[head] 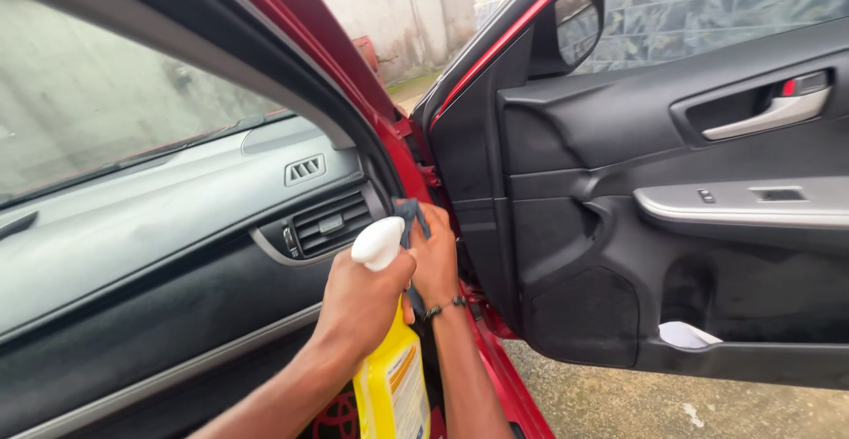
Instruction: Cleaning the dashboard, center console, and interior panels of a car using a spray bottle and a cloth.
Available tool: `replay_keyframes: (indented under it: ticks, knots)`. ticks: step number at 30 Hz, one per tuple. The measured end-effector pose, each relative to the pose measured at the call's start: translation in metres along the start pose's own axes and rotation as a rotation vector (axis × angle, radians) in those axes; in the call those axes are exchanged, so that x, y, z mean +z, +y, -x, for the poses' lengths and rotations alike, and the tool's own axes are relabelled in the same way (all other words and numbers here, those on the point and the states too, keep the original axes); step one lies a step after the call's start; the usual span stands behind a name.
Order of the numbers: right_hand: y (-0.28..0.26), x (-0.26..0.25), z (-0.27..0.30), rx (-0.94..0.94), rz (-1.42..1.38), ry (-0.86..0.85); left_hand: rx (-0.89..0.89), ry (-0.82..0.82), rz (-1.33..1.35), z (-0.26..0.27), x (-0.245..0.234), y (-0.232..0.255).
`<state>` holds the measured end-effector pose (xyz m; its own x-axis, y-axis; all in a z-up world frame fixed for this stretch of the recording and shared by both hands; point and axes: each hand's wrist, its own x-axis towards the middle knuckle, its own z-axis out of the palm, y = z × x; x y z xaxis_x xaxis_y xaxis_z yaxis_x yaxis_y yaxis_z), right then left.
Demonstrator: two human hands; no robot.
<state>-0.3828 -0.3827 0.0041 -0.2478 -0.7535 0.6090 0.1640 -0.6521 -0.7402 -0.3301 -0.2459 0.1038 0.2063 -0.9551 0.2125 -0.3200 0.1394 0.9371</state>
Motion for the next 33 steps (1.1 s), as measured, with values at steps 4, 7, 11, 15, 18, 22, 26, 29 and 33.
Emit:
replay_keyframes:
  ticks: [4,7,11,15,18,22,26,29,33]
  knots:
    - [0.01,-0.009,0.018,0.281,-0.205,-0.122,-0.052,-0.009,0.048,-0.009,0.0,-0.001]
    - [0.056,-0.025,0.055,0.382,-0.313,-0.179,-0.116,-0.007,0.077,-0.014,-0.003,0.012]
    - [0.077,-0.029,0.077,0.361,-0.311,-0.178,-0.123,-0.027,0.085,-0.019,-0.008,0.026]
    - [0.013,-0.024,0.045,0.25,-0.316,-0.212,-0.177,-0.032,0.081,-0.021,-0.006,0.038]
    - [-0.011,-0.018,0.021,0.209,-0.256,-0.27,-0.222,-0.014,0.121,-0.031,-0.009,0.042]
    - [-0.004,-0.01,0.019,0.268,-0.406,-0.271,-0.233,0.029,0.108,-0.042,-0.015,0.046]
    - [-0.005,-0.009,0.019,0.203,-0.372,-0.213,-0.214,0.005,0.11,-0.055,-0.023,0.051]
    - [0.0,-0.006,0.013,0.185,-0.35,-0.216,-0.213,0.029,0.058,-0.06,-0.025,0.062]
    - [-0.005,-0.005,0.009,0.211,-0.33,-0.209,-0.223,0.015,0.069,-0.073,-0.033,0.06]
